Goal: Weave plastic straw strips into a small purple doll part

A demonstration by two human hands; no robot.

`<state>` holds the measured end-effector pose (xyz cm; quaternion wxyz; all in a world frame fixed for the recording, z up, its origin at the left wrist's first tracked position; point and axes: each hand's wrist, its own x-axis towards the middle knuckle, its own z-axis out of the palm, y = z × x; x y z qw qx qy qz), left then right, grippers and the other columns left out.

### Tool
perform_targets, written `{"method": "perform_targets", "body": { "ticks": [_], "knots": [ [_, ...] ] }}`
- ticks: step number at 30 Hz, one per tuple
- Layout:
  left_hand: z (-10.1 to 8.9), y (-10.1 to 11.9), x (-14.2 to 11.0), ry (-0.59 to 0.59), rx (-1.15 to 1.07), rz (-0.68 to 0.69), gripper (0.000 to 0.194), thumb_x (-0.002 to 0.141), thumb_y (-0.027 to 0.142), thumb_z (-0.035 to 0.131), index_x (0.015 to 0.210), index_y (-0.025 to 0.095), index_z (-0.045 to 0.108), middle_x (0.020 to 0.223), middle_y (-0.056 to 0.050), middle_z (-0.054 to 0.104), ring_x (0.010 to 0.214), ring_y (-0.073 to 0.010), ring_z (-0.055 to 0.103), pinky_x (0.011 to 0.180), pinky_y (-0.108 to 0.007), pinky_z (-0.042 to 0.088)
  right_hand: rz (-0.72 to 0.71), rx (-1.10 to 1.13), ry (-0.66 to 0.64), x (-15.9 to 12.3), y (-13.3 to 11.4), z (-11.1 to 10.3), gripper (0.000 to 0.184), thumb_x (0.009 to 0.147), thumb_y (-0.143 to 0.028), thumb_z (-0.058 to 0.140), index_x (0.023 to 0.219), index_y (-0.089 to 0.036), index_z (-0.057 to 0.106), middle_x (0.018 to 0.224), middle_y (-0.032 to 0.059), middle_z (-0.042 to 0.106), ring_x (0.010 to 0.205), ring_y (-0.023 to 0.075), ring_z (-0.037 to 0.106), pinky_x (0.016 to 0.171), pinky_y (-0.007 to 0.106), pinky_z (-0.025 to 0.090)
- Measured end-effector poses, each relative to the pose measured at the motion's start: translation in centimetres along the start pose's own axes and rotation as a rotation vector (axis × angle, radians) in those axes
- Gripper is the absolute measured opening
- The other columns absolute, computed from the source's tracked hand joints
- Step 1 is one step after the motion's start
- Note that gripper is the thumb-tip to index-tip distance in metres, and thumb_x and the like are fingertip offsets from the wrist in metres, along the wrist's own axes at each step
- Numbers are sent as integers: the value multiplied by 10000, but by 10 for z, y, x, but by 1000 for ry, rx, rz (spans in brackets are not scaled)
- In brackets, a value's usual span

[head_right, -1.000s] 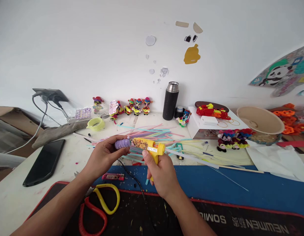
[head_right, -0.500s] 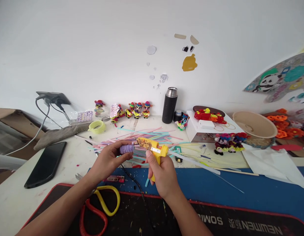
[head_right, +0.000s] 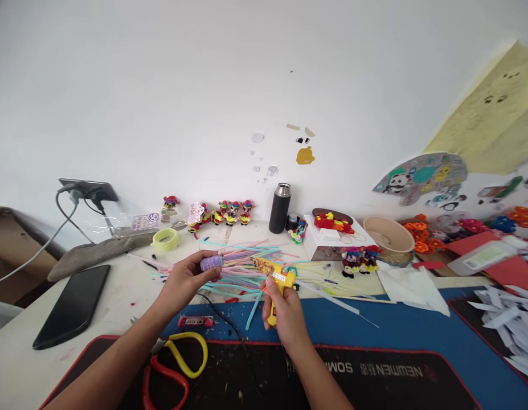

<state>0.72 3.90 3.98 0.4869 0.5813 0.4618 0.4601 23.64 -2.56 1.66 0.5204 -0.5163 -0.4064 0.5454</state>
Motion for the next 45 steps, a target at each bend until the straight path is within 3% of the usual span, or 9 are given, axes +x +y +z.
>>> {"method": "perform_targets", "body": {
  "ticks": [9, 15, 18, 23, 28, 30, 32, 36, 45],
  "knots": [
    [0, -5, 0, -21, 21, 5, 508, 759, 541, 825, 1094, 173, 725, 868, -55, 768, 755, -258, 766, 729, -368, 620, 239, -104, 9, -60, 1, -64, 678, 855, -801, 600, 1012, -143, 650, 507, -18, 606, 387, 151, 582, 370, 200, 308],
    [1, -4, -1, -40, 45, 13, 518, 754, 545, 817, 1088, 163, 715, 871, -65, 774, 757, -268, 766, 733, -368, 611, 416, 55, 85, -74, -5, -71, 573, 944, -690, 560, 1030, -132, 664, 522, -17, 587, 375, 127, 572, 325, 159, 241],
    [2, -4, -1, -52, 50, -6, 537, 747, 557, 811, 1097, 165, 704, 883, -62, 769, 777, -270, 762, 746, -370, 607, 497, 22, 61, -76, -9, -72, 550, 969, -667, 528, 1044, -136, 652, 549, 4, 621, 417, 154, 636, 323, 162, 285],
    [4, -4, -2, -44, 84, -25, 543, 731, 563, 796, 1099, 173, 712, 950, -77, 769, 802, -275, 748, 752, -375, 592, 505, -228, 8, -73, -5, -81, 566, 951, -720, 509, 944, -162, 600, 723, 98, 758, 512, 193, 728, 331, 177, 323],
    [6, -1, -2, -31, 77, 4, 477, 721, 525, 794, 1057, 192, 732, 925, -59, 765, 785, -254, 721, 713, -348, 578, 438, -674, -36, -77, -2, -102, 557, 953, -732, 455, 818, -204, 574, 573, 20, 656, 431, 178, 646, 362, 221, 289],
    [6, -1, -3, -45, 62, 5, 477, 717, 517, 801, 1057, 189, 732, 910, -52, 758, 763, -240, 709, 698, -336, 571, 267, -902, 62, -81, -5, -106, 507, 957, -673, 501, 758, -213, 578, 540, -1, 609, 437, 156, 583, 443, 244, 357],
    [7, -3, -3, -66, 59, -1, 486, 720, 505, 809, 1076, 184, 727, 903, -46, 749, 753, -229, 703, 697, -329, 563, 100, -939, 105, -83, -9, -100, 478, 948, -639, 543, 728, -218, 595, 612, 13, 620, 558, 173, 597, 502, 256, 382],
    [9, -4, -7, -100, 48, -19, 480, 743, 487, 810, 1103, 181, 723, 894, -37, 738, 760, -222, 699, 700, -322, 556, 117, -640, 35, -70, -11, -65, 492, 943, -686, 524, 838, -217, 627, 509, -50, 495, 418, 137, 457, 427, 249, 339],
    [14, 2, -14, -125, 102, 110, 308, 825, 397, 771, 1069, 211, 744, 981, -41, 782, 890, -235, 712, 810, -344, 566, 42, -8, -182, 4, -6, 31, 558, 854, -710, 675, 1026, -183, 613, 611, -48, 618, 359, 93, 507, 334, 188, 252]
  ]
}}
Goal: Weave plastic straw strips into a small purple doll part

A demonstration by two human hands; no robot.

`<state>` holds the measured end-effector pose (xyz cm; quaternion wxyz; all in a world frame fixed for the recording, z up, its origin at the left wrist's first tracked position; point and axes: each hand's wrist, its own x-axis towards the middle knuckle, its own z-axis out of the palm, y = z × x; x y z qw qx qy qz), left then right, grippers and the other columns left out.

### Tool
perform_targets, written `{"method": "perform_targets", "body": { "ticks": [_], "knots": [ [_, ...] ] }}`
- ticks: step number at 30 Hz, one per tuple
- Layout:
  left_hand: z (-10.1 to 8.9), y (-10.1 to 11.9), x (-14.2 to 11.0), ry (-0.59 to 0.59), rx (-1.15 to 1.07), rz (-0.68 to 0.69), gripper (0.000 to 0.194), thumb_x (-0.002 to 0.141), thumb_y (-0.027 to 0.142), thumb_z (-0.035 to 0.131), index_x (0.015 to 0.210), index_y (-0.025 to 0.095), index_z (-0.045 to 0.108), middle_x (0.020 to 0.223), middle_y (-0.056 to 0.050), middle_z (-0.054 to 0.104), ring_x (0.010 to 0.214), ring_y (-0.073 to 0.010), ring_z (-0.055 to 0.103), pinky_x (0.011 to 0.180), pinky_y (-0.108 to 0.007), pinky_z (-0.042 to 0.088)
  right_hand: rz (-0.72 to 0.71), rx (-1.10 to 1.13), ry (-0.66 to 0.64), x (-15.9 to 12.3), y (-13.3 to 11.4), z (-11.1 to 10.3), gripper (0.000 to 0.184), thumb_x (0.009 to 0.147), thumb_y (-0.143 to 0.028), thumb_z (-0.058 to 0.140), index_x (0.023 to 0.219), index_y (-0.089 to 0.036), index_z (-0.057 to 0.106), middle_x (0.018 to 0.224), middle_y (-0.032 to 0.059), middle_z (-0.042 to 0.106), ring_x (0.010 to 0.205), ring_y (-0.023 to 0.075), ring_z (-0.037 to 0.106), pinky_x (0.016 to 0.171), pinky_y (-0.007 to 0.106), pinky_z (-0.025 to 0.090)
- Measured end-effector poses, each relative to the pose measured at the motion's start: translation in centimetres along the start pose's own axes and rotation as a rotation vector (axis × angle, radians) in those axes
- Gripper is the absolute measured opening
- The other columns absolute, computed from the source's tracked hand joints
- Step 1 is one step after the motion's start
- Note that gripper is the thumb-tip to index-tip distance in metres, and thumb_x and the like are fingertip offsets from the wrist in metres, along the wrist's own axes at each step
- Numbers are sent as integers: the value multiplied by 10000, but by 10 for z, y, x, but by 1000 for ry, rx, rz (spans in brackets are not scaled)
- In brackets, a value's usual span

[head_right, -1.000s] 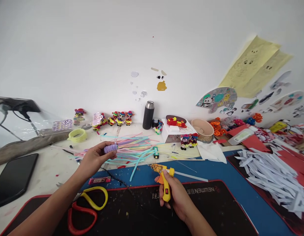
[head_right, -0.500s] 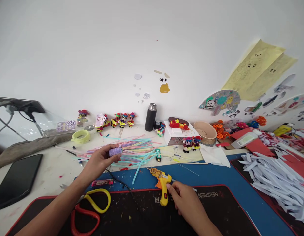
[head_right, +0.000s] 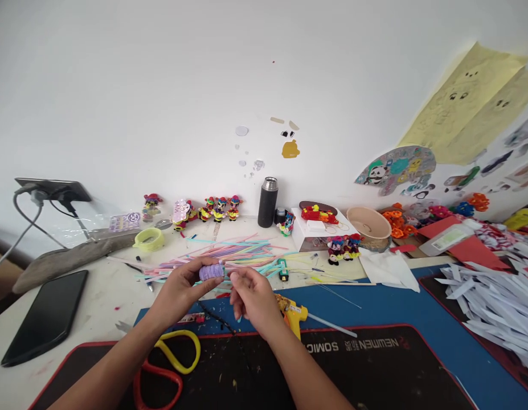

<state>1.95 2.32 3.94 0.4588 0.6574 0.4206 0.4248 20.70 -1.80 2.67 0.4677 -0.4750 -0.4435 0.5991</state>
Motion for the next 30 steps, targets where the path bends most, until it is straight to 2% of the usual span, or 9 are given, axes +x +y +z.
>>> {"method": "perform_targets", "body": {
  "ticks": [5, 9, 13, 17, 25, 30],
  "knots": [
    [-2, -1, 0, 76, 118, 136, 232, 862, 328, 748, 1077, 242, 757, 1068, -51, 780, 1034, -263, 706, 953, -400, 538, 0, 133, -105, 19, -3, 13, 619, 857, -654, 719, 1230, -176, 596, 586, -58, 637, 344, 99, 518, 318, 176, 264],
    [-3, -4, 2, 116, 157, 264, 171, 875, 258, 750, 1046, 254, 758, 1145, -66, 724, 1156, -261, 659, 1034, -407, 507, -7, 171, -121, 24, -1, 16, 544, 852, -608, 755, 1140, -166, 619, 550, -66, 616, 326, 84, 480, 315, 174, 251],
    [-3, -7, 3, 123, 205, 282, 160, 898, 229, 738, 1056, 257, 750, 1151, -68, 700, 1149, -249, 653, 1023, -398, 516, -11, 186, -126, 27, 5, 21, 488, 871, -609, 736, 1056, -175, 613, 448, -99, 528, 302, 88, 436, 312, 177, 246],
    [-1, -8, 2, 98, 255, 287, 179, 900, 222, 739, 1076, 251, 749, 1167, -76, 705, 1165, -256, 647, 1035, -403, 513, -35, 198, -69, 25, 9, 21, 496, 848, -619, 754, 1026, -172, 633, 390, -151, 382, 271, 74, 345, 304, 182, 247],
    [5, -1, -1, 99, 347, 292, 171, 906, 280, 735, 1073, 248, 748, 1122, -88, 732, 1126, -277, 676, 987, -414, 556, -24, 190, -7, 19, 7, 14, 457, 802, -597, 786, 906, -180, 631, 419, -140, 404, 269, 53, 310, 290, 185, 213],
    [6, -1, -2, 104, 370, 314, 172, 910, 261, 734, 1081, 246, 732, 1110, -79, 726, 1107, -263, 680, 967, -388, 554, -26, 173, -1, 18, 7, 14, 450, 810, -593, 774, 912, -178, 634, 423, -133, 423, 272, 55, 324, 293, 187, 210]
  ]
}}
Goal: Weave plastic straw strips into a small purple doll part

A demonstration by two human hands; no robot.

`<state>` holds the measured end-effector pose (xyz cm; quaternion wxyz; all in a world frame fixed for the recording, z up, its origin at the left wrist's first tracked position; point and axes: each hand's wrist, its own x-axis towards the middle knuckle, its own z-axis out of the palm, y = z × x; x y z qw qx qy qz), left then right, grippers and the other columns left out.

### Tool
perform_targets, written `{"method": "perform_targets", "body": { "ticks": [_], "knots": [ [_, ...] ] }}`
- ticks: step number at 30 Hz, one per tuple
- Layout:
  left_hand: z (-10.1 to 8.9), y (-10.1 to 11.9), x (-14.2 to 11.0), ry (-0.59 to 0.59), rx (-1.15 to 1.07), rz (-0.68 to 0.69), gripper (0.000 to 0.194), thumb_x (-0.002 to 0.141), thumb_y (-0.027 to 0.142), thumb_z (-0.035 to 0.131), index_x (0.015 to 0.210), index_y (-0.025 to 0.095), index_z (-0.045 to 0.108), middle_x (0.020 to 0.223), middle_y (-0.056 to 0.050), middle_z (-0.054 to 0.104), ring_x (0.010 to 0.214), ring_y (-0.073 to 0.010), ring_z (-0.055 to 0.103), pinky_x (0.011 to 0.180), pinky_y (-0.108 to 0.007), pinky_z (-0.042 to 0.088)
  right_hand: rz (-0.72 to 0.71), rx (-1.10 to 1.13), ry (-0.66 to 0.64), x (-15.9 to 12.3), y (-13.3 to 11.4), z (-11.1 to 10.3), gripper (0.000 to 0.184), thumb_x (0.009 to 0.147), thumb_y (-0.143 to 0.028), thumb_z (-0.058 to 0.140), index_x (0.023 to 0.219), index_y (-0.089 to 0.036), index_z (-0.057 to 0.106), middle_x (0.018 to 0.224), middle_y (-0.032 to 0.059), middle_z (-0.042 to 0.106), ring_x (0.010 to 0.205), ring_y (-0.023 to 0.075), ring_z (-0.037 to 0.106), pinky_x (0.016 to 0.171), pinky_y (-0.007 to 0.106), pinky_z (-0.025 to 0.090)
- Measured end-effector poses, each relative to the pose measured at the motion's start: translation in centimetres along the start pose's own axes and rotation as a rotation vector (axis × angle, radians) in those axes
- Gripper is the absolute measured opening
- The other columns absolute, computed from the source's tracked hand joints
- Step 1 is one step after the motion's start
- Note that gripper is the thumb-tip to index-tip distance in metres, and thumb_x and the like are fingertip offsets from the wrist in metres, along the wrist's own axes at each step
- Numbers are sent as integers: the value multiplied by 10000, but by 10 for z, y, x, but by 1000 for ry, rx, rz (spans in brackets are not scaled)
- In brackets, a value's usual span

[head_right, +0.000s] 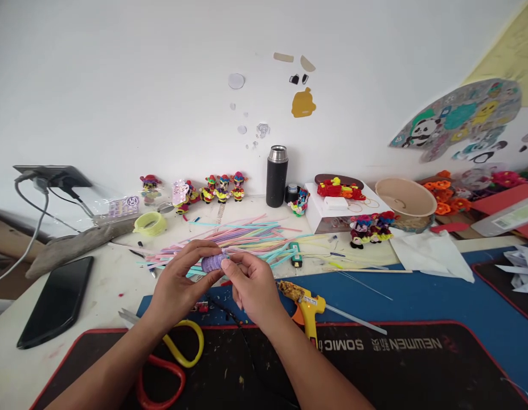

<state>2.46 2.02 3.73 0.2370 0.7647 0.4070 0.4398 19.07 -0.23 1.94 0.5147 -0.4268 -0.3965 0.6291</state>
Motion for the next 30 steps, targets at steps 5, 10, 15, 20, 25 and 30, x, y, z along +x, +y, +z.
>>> {"method": "perform_targets", "body": {
  "ticks": [5, 10, 15, 20, 25, 30],
  "knots": [
    [-1, 0, 0, 1, -6, -27, 183, 909, 280, 742, 1080, 242, 689, 1089, -61, 716, 1090, -254, 669, 969, -380, 533, -12, 0, 12, 0, 1, -2, 443, 814, -585, 773, 920, -177, 637, 427, -131, 426, 267, 58, 327, 293, 195, 213],
    [-7, 0, 2, -75, -102, -128, 321, 894, 308, 762, 1193, 244, 664, 1174, -69, 701, 1084, -251, 656, 970, -391, 528, -4, -5, 11, 0, 1, -3, 436, 815, -579, 775, 928, -177, 648, 433, -130, 418, 269, 59, 325, 294, 199, 211],
    [-10, -1, 3, -169, -232, -195, 355, 893, 321, 758, 1229, 249, 670, 1232, -83, 706, 1161, -276, 644, 1030, -440, 515, -3, -24, -16, -2, 1, -2, 440, 818, -595, 768, 907, -179, 652, 426, -128, 415, 277, 56, 314, 295, 195, 208],
    [-10, -2, 3, -182, -255, -213, 323, 884, 334, 762, 1188, 250, 692, 1226, -82, 707, 1165, -280, 639, 1027, -431, 514, 1, -35, -25, -3, 1, -3, 436, 824, -599, 759, 879, -180, 647, 419, -126, 421, 276, 57, 315, 294, 196, 208],
    [-9, 0, 2, -165, -204, -178, 285, 893, 337, 750, 1156, 246, 691, 1156, -72, 713, 1103, -266, 652, 979, -405, 525, 9, -44, -14, -4, 0, -3, 433, 828, -596, 753, 873, -179, 646, 417, -128, 413, 278, 59, 319, 299, 196, 215],
    [-7, 3, 2, -150, -122, -109, 217, 916, 287, 719, 1125, 254, 672, 1140, -56, 706, 1127, -254, 646, 973, -373, 514, 7, -46, -13, -4, 1, -4, 423, 844, -589, 747, 865, -177, 653, 411, -127, 403, 282, 57, 311, 299, 192, 210]
  ]
}}
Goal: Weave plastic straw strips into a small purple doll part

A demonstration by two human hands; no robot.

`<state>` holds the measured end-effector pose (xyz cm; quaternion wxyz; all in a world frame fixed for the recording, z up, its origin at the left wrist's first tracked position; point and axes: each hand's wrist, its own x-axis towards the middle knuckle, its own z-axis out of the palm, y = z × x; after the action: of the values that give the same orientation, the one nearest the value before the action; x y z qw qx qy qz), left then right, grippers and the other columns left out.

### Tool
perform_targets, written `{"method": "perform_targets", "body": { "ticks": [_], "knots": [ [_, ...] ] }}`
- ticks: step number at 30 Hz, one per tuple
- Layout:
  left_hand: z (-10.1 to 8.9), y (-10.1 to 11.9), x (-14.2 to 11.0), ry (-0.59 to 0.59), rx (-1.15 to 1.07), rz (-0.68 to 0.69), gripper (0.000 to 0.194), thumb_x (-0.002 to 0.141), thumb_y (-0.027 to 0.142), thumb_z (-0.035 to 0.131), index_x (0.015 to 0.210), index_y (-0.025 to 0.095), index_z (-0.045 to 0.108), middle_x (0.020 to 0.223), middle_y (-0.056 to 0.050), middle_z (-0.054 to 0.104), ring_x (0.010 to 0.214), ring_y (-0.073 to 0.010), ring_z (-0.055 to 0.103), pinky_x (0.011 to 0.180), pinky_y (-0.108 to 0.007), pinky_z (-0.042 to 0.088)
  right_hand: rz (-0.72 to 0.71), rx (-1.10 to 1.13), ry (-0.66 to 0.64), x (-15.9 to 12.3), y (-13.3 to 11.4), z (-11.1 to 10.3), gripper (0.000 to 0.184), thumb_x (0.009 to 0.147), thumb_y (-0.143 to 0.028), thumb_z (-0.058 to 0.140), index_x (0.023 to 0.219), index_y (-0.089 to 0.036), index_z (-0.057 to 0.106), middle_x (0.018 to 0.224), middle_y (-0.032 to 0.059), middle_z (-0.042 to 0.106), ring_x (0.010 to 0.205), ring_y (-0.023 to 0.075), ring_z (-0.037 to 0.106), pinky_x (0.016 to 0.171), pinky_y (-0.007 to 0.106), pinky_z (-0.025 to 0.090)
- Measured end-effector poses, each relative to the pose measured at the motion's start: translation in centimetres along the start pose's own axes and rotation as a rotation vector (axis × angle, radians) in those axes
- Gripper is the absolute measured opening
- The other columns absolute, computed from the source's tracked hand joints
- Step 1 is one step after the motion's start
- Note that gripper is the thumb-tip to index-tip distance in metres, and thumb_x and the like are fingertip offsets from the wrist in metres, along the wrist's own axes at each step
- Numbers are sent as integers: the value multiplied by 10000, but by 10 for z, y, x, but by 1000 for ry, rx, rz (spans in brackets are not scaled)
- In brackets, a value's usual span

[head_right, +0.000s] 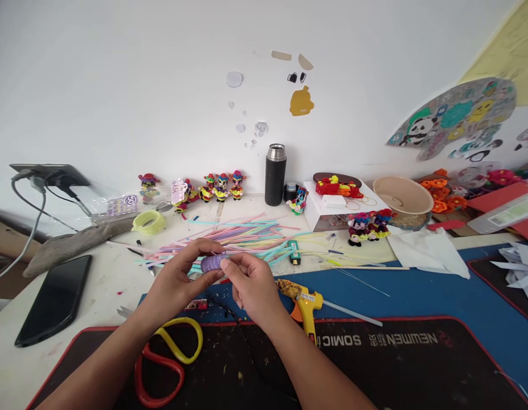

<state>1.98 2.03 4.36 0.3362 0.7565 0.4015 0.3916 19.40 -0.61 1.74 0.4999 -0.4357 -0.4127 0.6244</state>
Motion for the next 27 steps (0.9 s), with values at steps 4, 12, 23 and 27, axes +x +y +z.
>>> {"method": "perform_targets", "body": {
  "ticks": [4, 12, 23, 27],
  "knots": [
    [1, 2, -1, 7, 43, 21, 171, 933, 287, 694, 1096, 248, 661, 1096, -56, 708, 1071, -246, 654, 950, -368, 519, 0, 1, 3, 0, 0, 0, 438, 838, -611, 748, 834, -185, 644, 404, -128, 383, 283, 64, 320, 302, 193, 220],
    [3, 2, 0, 37, 96, 96, 161, 940, 274, 693, 1096, 248, 659, 1076, -53, 726, 1046, -240, 666, 927, -350, 522, 5, 1, -1, 0, 0, 0, 461, 838, -637, 742, 830, -189, 636, 405, -128, 383, 282, 65, 318, 305, 193, 218],
    [4, -2, -1, 62, 214, 209, 170, 955, 227, 675, 1124, 244, 679, 1120, -80, 739, 1119, -259, 667, 993, -396, 525, 19, 22, 6, 0, 2, 1, 455, 846, -630, 744, 815, -191, 629, 395, -127, 375, 286, 67, 323, 311, 190, 216],
    [4, -3, 0, 85, 243, 243, 167, 960, 221, 680, 1127, 233, 679, 1094, -74, 742, 1084, -242, 679, 972, -367, 535, 3, 20, -8, -1, 3, 0, 440, 890, -620, 702, 821, -194, 621, 383, -122, 382, 296, 73, 346, 330, 189, 238]
  ]
}}
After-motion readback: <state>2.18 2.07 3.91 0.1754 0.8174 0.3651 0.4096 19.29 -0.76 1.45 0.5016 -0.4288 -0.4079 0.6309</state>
